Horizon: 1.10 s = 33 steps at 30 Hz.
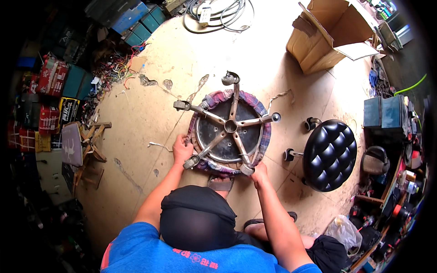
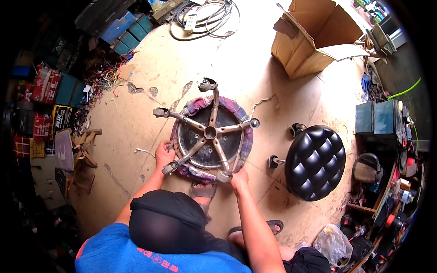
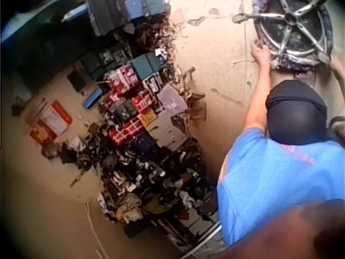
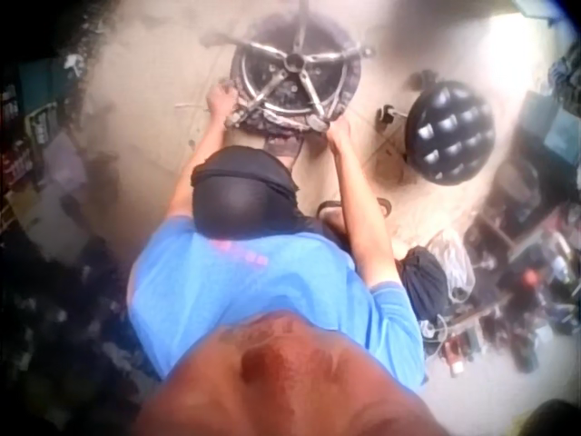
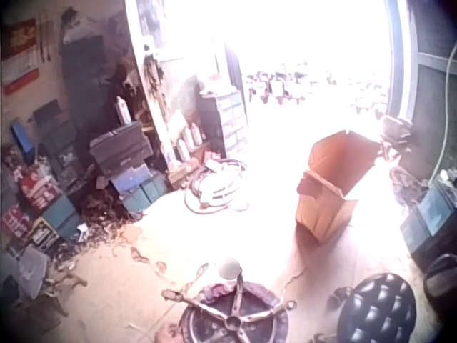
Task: The person removes the wheels from an office chair base, removes a cloth cover from the chair seat, and then places the seat back onto the base.
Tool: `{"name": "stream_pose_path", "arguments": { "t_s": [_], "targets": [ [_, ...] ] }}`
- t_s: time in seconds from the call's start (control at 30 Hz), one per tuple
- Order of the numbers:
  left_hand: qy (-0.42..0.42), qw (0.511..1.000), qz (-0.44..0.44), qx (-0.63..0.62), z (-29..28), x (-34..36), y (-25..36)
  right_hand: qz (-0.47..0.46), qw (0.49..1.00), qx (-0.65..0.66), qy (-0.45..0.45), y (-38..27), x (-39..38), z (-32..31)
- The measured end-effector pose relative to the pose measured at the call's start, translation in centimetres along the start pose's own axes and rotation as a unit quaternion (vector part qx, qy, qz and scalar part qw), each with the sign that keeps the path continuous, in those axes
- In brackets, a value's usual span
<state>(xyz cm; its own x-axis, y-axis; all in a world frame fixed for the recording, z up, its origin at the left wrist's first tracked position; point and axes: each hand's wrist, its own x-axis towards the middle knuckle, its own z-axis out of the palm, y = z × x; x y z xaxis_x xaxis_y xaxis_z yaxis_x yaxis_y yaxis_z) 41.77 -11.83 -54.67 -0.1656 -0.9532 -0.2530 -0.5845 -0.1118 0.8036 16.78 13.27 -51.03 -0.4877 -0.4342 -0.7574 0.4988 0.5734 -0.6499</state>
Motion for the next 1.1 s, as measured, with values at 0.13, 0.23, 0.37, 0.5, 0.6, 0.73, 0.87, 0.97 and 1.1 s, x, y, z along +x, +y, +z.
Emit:
{"name": "stream_pose_path", "arguments": {
  "t_s": [0.13, 0.23, 0.37, 0.5, 0.6, 0.73, 0.87, 0.97, 1.1],
  "targets": [
    [0.000, 0.996, 0.094, -0.001, 0.1, 5.1, 3.0, 0.003, 0.999, 0.012, -0.037, -0.4, -0.1, 0.1],
    [-0.057, 0.995, 0.066, 0.054, -0.2, 7.2, 3.8, 0.051, 0.996, -0.003, -0.071, -1.4, -0.8, 0.0],
    [-0.093, 0.993, -0.003, 0.079, -0.6, 6.0, 0.7, 0.041, 0.997, -0.038, -0.048, -1.2, -1.1, 0.9],
    [-0.181, 0.979, -0.089, 0.004, -1.8, 3.2, -3.7, 0.025, 0.995, -0.079, -0.048, -0.6, -0.4, 1.3],
    [-0.211, 0.971, -0.096, -0.063, -2.4, 1.9, -5.2, -0.052, 0.981, -0.188, -0.009, 4.0, 2.8, 1.6],
    [-0.238, 0.968, 0.006, 0.077, -1.2, 0.5, 1.4, -0.089, 0.983, -0.148, 0.063, 7.4, 4.1, 0.7],
    [-0.133, 0.956, 0.246, 0.090, -1.0, -2.3, 2.7, -0.007, 0.994, -0.088, 0.058, 6.2, 2.2, 2.7],
    [-0.211, 0.972, 0.086, 0.061, -0.6, -4.5, 0.4, 0.090, 0.981, 0.170, 0.014, 6.5, 3.7, 3.9],
    [-0.074, 0.951, 0.131, 0.270, 0.1, -6.5, -2.7, 0.073, 0.986, -0.142, 0.057, 3.7, 1.0, 4.6]
  ]
}}
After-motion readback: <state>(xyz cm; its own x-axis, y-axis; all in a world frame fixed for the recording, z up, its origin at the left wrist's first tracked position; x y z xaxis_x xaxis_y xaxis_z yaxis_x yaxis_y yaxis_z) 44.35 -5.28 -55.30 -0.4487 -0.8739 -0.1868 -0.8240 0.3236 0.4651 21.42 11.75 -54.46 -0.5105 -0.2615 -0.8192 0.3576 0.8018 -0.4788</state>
